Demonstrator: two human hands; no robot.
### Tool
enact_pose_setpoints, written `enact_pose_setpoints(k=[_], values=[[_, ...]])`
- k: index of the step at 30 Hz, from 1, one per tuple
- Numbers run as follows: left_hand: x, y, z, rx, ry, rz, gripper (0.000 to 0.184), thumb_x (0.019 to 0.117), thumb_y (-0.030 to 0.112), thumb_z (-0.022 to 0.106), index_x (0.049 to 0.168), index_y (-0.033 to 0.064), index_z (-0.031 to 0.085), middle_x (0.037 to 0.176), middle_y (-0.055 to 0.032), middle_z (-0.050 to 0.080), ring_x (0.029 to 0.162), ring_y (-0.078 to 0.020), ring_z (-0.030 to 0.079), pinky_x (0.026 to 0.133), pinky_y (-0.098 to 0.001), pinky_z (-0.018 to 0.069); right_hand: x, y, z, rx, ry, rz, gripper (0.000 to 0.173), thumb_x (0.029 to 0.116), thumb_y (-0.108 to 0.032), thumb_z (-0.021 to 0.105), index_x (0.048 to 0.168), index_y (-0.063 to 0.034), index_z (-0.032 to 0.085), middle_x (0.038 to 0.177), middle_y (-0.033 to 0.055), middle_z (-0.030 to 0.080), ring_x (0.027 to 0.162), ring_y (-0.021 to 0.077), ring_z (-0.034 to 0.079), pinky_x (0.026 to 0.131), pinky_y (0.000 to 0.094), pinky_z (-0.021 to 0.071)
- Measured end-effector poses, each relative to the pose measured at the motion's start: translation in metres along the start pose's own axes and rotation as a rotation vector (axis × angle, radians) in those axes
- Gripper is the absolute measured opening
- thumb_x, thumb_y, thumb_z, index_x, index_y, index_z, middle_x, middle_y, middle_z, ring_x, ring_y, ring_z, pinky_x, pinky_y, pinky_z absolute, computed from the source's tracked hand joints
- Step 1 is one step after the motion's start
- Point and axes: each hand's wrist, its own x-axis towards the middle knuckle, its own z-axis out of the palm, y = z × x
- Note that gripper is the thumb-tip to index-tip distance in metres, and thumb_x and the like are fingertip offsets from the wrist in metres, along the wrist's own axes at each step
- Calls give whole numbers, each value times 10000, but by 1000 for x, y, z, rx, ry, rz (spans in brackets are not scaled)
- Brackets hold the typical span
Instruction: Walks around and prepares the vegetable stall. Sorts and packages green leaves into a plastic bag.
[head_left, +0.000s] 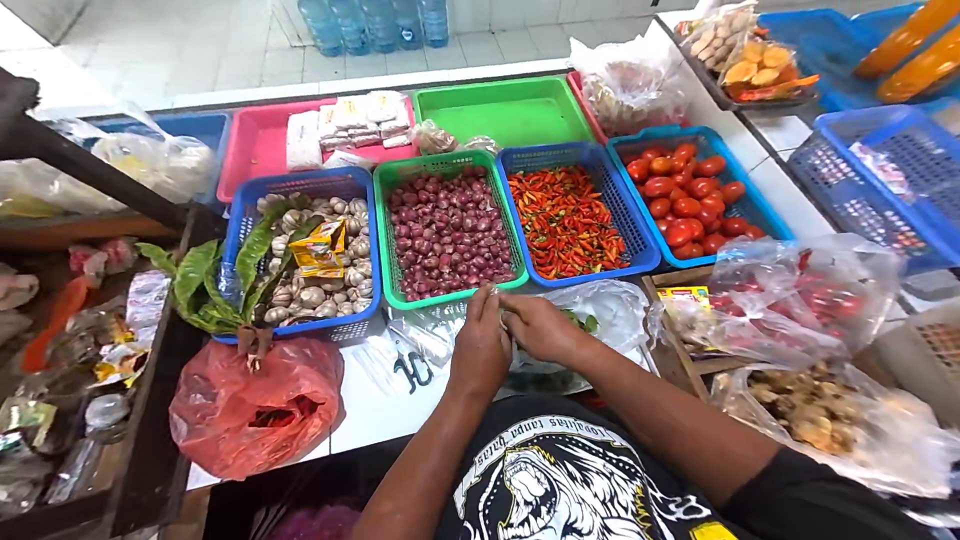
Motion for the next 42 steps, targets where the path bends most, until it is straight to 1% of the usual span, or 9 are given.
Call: enact_pose_setpoints(k=[5,8,10,15,21,27,35,39,42], values=[[4,-3,-3,-103,-21,-132,413,933,65,658,1341,8,631,1470,-158,541,1212,-252,646,982,-414,578,11,-20,-17,-242,-75,62,319,992,-285,631,1239,-97,701,1073,137,733,1001,303,710,890,562,569],[8,-10,-9,-112,-29,-201,500,893,55,677,1386,18,601,1489,-144,512,907,-190,682,771,-369,607,8,-25,-32,-96,-57,37,432,945,-194,703,1365,-128,626,1101,97,734,898,240,727,823,511,607],[8,-9,-10,-136,-10,-204,531,868,29,668,1395,34,600,1481,-129,512,747,-151,641,652,-339,586,5,-28,-32,-111,23,41,334,948,-147,692,1275,-128,624,1091,71,731,851,213,732,779,480,626],[10,-4,-11,-163,-23,-169,497,896,48,688,1386,54,609,1457,-111,524,780,-146,646,652,-324,589,6,-27,-20,-177,176,-29,250,918,-152,695,1165,-155,732,1166,110,618,872,215,670,758,439,607],[5,-1,-43,-251,55,-81,497,915,79,634,1411,72,598,1462,-103,538,672,-98,591,562,-294,539,-13,10,-62,-96,290,-121,171,994,-270,641,1026,-120,716,827,16,696,727,155,670,695,445,588],[3,-36,-41,-83,-40,-183,475,901,47,646,1375,43,615,1452,-116,556,794,-188,637,647,-387,559,-47,85,-39,-563,-189,414,230,969,-253,658,1111,-87,732,1055,196,726,1016,426,694,866,690,535],[-3,-33,-36,-89,-23,-195,488,909,52,629,1396,56,603,1466,-106,535,686,-138,581,574,-334,521,-22,110,11,-495,129,186,404,879,-176,764,1269,-113,676,1288,193,647,1203,421,610,930,623,541],[-6,-32,-36,-78,-27,-206,498,912,58,626,1409,66,599,1475,-93,534,690,-129,587,581,-324,523,-14,122,10,-512,84,310,319,993,-185,599,1298,-200,690,1187,155,720,1127,393,674,917,620,549],[-10,-34,-38,-71,-17,-226,496,917,53,621,1413,65,596,1485,-102,526,681,-124,582,574,-320,517,-22,115,-8,-466,106,465,321,1026,-265,579,1125,-1,732,1095,262,716,1071,453,683,901,649,534]])
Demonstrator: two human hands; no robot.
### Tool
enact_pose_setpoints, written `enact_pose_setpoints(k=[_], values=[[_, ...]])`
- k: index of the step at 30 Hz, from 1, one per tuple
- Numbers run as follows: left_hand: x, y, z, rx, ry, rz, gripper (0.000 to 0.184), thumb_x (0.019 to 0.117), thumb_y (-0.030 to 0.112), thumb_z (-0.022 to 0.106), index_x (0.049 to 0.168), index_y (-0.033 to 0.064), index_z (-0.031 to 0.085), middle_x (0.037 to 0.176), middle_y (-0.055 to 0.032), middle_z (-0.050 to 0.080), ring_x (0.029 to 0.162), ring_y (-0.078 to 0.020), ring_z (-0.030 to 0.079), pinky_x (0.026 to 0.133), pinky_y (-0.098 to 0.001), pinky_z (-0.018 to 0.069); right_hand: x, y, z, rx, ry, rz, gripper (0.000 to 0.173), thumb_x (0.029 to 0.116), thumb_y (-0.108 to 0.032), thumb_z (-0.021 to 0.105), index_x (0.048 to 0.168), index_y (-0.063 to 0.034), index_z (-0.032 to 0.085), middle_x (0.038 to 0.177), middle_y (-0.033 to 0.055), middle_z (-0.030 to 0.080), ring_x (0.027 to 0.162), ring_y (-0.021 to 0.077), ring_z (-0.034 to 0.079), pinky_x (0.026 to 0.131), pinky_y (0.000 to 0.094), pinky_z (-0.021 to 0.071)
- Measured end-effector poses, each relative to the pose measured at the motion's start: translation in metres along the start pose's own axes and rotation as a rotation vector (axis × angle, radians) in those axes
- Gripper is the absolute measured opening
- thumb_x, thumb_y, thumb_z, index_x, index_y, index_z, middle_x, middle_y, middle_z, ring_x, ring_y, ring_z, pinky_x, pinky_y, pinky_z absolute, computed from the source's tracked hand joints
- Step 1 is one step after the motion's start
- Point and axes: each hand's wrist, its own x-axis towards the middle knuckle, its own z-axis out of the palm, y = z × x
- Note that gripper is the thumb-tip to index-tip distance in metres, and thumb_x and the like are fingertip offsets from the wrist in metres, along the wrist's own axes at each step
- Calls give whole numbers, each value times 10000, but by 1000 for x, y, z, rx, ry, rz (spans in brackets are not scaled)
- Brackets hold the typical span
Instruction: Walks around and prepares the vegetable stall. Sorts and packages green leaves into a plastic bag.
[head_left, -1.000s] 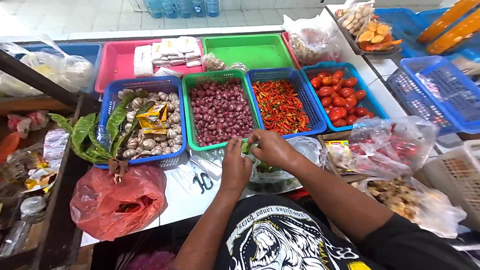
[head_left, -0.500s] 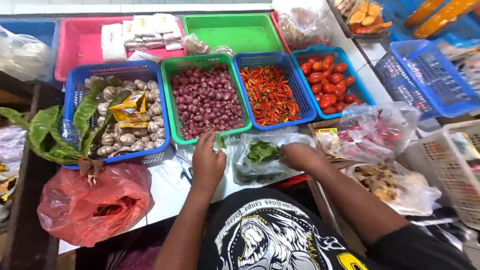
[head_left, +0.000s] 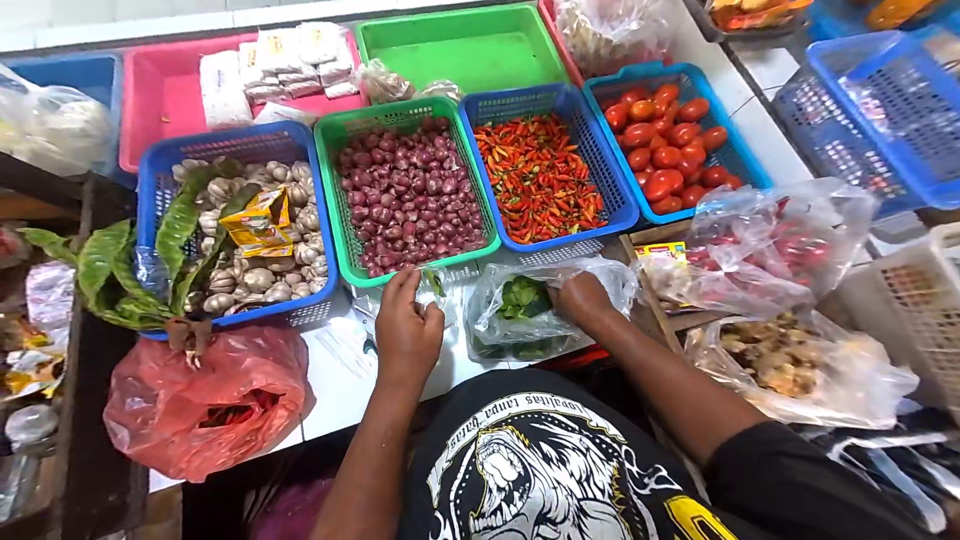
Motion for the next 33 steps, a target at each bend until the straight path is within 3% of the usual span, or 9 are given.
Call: enact_pose_setpoints(k=[3,6,9,12,19,21,26,31,33], values=[[-3,-2,-2,-8,17,7,518,904,36,620,1420,64,589,1483,-99,526,649,-115,564,551,-311,506,1,10,-7,3,103,-12,344,1053,-287,545,1022,12,713,1000,234,719,993,421,709,835,616,561],[-6,0,0,-9,4,0,516,907,40,617,1422,66,587,1489,-98,521,666,-121,572,559,-318,510,-1,21,6,-11,87,-160,263,1014,-237,600,1218,-130,728,1035,178,738,1004,391,710,858,611,569],[-8,-1,4,-9,-12,-3,521,903,40,614,1422,68,587,1495,-94,521,692,-120,591,572,-324,522,-12,27,25,-70,-16,-321,589,888,-454,768,1353,-112,653,1177,191,703,1131,407,646,1008,634,482],[-9,-1,9,-16,-27,4,528,902,34,609,1428,69,582,1492,-93,523,689,-122,590,568,-318,522,-20,23,37,-52,-31,-286,862,797,-578,803,1465,-95,551,1329,201,651,1205,409,620,1047,640,449],[-8,1,11,-20,-37,28,529,903,32,603,1430,76,583,1485,-85,528,666,-105,575,554,-303,513,-21,13,47,-63,85,-170,575,955,-516,639,1344,-93,665,1010,165,753,999,373,706,988,592,494],[-7,2,10,-22,-35,39,524,903,37,609,1425,78,585,1488,-82,526,668,-104,573,554,-301,512,-21,12,50,-45,144,-205,551,963,-481,637,1353,-92,650,1042,158,748,1015,359,702,1006,572,491],[-4,6,10,-17,-36,58,516,908,42,607,1422,86,592,1491,-71,524,672,-97,571,558,-296,509,-17,0,49,-19,155,-200,812,862,-698,669,1418,-110,592,1166,176,724,1071,378,686,996,590,495],[-2,10,8,-6,-49,73,516,904,45,615,1418,85,597,1488,-70,528,682,-110,589,570,-313,528,-12,1,52,37,213,-203,400,1034,-406,567,1303,-132,680,1088,146,750,1007,364,720,918,568,555],[0,12,8,2,-48,79,501,905,44,609,1405,80,608,1492,-76,528,690,-111,589,571,-309,521,-14,4,45,66,196,-154,344,1059,-338,537,1271,-139,720,1009,155,762,956,374,734,862,576,577]])
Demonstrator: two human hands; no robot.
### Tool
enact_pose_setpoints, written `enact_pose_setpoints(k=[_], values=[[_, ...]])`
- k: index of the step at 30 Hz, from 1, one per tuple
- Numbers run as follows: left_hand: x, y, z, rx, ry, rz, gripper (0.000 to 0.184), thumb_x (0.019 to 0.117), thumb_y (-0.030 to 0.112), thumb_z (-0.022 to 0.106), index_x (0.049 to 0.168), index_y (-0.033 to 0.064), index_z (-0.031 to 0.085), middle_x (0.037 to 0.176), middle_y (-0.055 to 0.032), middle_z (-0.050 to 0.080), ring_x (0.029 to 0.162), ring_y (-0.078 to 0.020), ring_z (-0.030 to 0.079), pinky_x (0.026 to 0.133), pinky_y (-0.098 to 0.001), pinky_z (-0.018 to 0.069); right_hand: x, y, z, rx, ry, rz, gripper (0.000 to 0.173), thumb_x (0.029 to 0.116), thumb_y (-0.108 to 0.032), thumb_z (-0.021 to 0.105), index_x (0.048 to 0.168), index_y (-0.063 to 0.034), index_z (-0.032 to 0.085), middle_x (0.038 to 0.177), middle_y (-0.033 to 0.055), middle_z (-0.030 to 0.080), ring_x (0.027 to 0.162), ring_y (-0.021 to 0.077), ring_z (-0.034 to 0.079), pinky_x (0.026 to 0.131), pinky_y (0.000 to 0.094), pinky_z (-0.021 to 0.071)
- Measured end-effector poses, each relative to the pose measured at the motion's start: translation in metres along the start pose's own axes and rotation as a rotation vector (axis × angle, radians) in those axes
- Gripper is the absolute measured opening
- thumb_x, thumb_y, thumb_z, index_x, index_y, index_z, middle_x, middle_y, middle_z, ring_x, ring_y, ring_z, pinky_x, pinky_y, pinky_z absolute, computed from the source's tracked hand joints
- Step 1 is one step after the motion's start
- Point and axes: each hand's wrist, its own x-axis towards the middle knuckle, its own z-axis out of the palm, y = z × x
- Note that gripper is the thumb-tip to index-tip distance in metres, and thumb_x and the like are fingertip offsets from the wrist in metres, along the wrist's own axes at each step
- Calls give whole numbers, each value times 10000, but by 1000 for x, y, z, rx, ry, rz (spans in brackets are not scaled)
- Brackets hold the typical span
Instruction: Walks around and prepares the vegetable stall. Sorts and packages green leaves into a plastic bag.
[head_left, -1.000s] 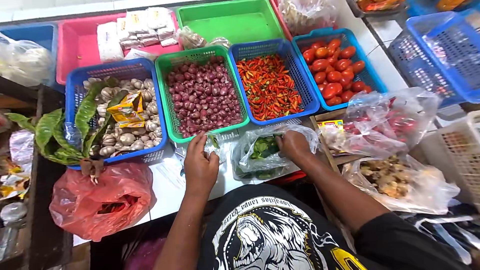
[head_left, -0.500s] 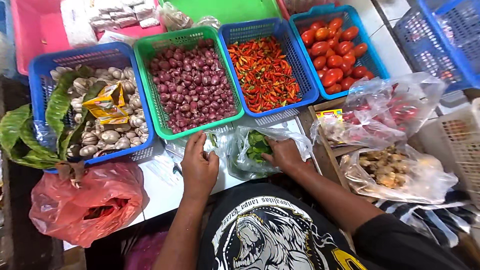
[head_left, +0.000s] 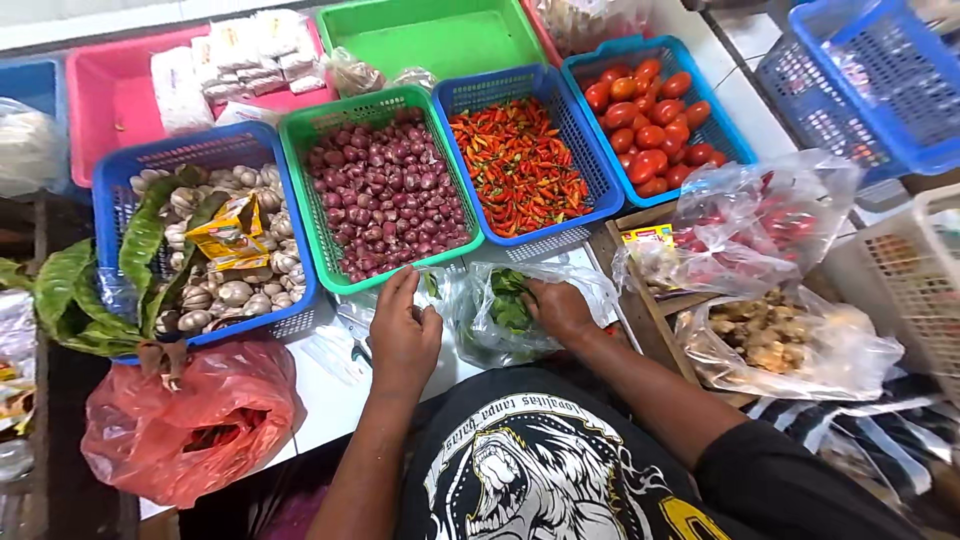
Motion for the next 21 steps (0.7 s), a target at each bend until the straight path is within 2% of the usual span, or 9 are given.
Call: enact_pose_setpoints(k=[1,3,4,6,9,11,13,17,21], values=[[1,1,-1,10,-1,5,492,908,47,606,1399,78,611,1492,-81,527,698,-112,591,575,-308,522,-1,1,-5,7,-10,36,338,1063,-325,529,1228,-122,743,974,170,760,942,383,736,848,581,578],[3,4,-2,18,-15,12,486,910,45,610,1395,67,614,1494,-93,528,698,-124,597,581,-326,528,-4,5,-11,25,65,60,296,1043,-270,568,1027,-45,760,908,199,744,905,402,735,810,597,579],[5,6,-2,21,-24,14,483,908,45,614,1391,65,616,1491,-95,530,699,-129,600,587,-332,534,-6,7,-14,45,127,63,258,1024,-245,602,1011,-42,760,927,196,746,920,398,734,819,602,581],[7,8,-2,29,-34,19,471,912,55,619,1383,69,621,1481,-89,536,705,-131,600,594,-332,535,-9,11,-21,117,212,83,209,994,-216,643,1052,-59,767,985,189,749,971,383,725,865,604,570],[10,11,-2,21,-34,33,460,913,48,610,1372,77,632,1469,-75,545,695,-120,595,585,-319,531,-12,17,-32,285,266,112,241,1008,-261,658,1068,-49,755,1006,158,747,976,331,725,901,564,569],[12,12,-1,15,-36,38,464,915,42,610,1378,73,629,1459,-80,550,693,-120,593,588,-319,531,-12,20,-37,435,295,102,216,1004,-252,670,1092,-66,738,994,104,753,912,251,735,866,506,598],[12,11,1,13,-38,45,468,914,42,617,1382,67,626,1454,-90,552,690,-124,593,591,-324,535,-9,22,-38,509,271,112,193,1005,-230,675,1112,-74,714,985,94,744,874,231,724,835,492,596],[14,10,7,30,-58,42,484,910,36,603,1391,80,622,1452,-72,555,686,-124,585,584,-328,529,-5,25,-27,298,89,77,293,1024,-199,609,1297,-110,665,1135,140,738,1023,331,725,919,588,570],[13,9,9,31,-70,48,485,915,39,606,1400,70,614,1470,-80,544,698,-128,594,598,-333,539,-5,20,-19,198,-20,4,447,1007,-383,640,1351,-97,636,1232,138,708,1115,322,696,985,557,549]])
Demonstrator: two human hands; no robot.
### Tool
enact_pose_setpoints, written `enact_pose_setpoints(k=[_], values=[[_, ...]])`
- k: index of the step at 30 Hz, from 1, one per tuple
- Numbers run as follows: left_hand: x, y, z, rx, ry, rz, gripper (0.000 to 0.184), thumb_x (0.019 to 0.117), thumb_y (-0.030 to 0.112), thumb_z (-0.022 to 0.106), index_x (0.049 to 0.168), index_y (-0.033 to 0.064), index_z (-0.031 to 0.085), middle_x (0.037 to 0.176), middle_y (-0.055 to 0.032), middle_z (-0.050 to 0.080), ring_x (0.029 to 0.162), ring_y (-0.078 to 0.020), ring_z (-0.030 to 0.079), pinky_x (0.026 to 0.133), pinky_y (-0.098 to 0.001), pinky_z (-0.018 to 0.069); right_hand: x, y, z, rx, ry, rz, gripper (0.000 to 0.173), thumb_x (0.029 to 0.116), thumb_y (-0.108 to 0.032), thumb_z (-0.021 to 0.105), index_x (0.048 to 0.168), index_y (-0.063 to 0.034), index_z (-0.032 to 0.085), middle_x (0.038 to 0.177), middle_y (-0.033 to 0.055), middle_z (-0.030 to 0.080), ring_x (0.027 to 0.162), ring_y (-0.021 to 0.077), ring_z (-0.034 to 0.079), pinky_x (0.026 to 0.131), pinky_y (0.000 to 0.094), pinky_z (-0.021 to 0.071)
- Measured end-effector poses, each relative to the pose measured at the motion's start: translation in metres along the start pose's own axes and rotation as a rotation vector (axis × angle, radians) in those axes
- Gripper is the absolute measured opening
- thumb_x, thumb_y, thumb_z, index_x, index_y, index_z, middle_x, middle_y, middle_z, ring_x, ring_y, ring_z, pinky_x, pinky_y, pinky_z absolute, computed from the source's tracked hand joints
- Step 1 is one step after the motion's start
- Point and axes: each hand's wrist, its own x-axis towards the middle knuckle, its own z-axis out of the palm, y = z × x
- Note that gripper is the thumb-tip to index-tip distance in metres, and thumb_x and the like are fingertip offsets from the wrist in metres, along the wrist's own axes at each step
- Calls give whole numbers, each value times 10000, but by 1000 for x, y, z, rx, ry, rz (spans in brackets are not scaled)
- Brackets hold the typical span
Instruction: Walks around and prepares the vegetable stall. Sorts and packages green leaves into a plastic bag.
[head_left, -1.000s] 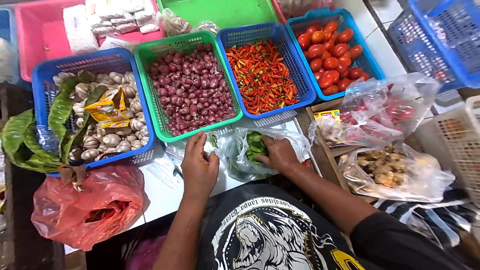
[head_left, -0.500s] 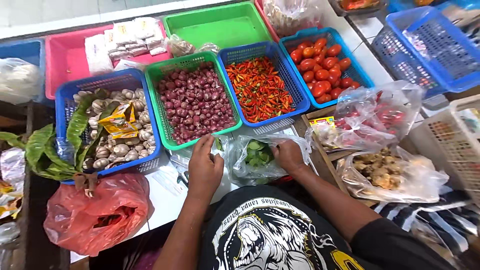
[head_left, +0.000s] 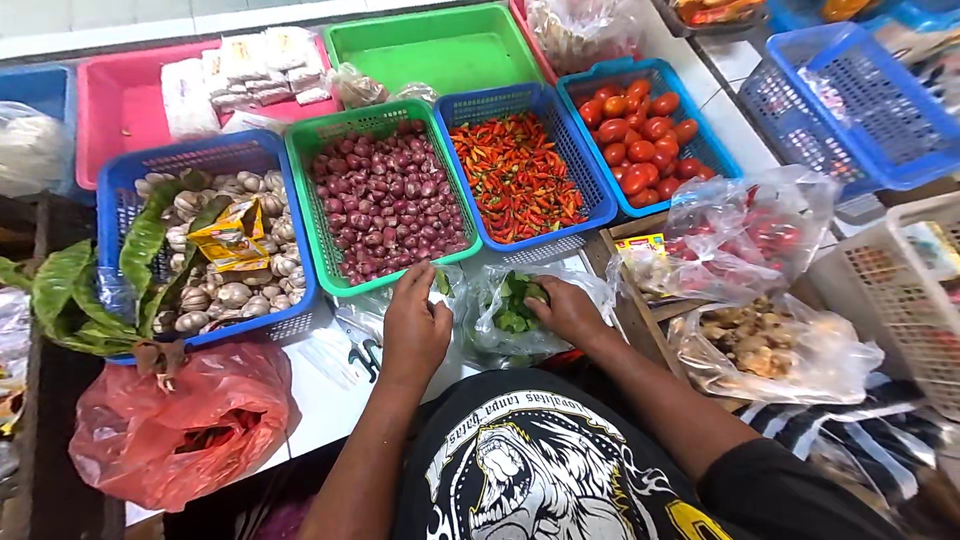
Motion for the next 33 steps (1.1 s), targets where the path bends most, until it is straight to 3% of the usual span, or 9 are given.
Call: enact_pose_setpoints(k=[2,7,9,14,17,24,26,29,33], values=[[0,0,1,2,3,-1,482,913,37,607,1394,72,619,1470,-81,547,697,-133,595,594,-335,536,0,-4,1,-56,-37,-1,470,981,-394,677,1349,-105,639,1256,143,692,1139,337,678,990,558,543],[-1,-1,-5,12,7,-14,474,913,35,609,1385,79,627,1465,-73,550,688,-122,591,590,-327,532,-9,-12,-19,-25,27,100,276,968,-251,680,1229,-179,730,1126,104,736,1079,316,689,946,561,547],[-1,-2,-6,5,12,-13,463,917,35,609,1378,73,629,1459,-73,552,685,-123,590,591,-326,534,-16,-7,-33,145,81,125,243,952,-230,727,1179,-141,725,1065,102,750,987,285,724,893,565,575],[2,3,-2,-31,-18,-7,477,904,34,615,1381,50,620,1455,-105,553,713,-151,610,608,-359,549,-30,-15,-61,794,179,127,259,901,-95,790,1117,-47,656,980,97,734,733,206,722,677,390,645],[5,13,6,-39,-60,0,493,895,30,629,1387,37,611,1445,-123,553,758,-170,638,651,-372,574,-29,-39,-64,938,327,17,247,860,-54,810,1062,-53,667,905,78,721,733,165,684,673,335,602],[11,36,17,-41,-121,-18,506,895,29,622,1400,53,601,1478,-96,531,805,-161,662,702,-357,594,-10,-94,-38,538,525,-334,166,866,-95,781,1023,-89,727,939,5,736,796,89,706,720,311,635],[9,38,18,-58,-86,-22,506,883,26,637,1388,61,606,1476,-87,532,828,-155,669,719,-352,602,-6,-103,-30,467,496,-335,142,870,-118,773,1007,-104,735,929,-6,734,796,79,706,726,308,635],[5,32,20,-117,17,26,509,874,32,629,1383,54,605,1479,-86,530,763,-127,638,636,-326,574,-1,-114,-22,544,401,-238,176,836,-107,803,978,-90,700,893,15,720,756,102,697,699,328,625],[-2,25,23,-207,118,83,492,901,71,618,1393,75,607,1459,-76,546,774,-93,617,621,-285,550,12,-120,-15,432,288,-174,178,823,-158,826,945,-103,708,839,28,714,751,161,693,707,415,604]])
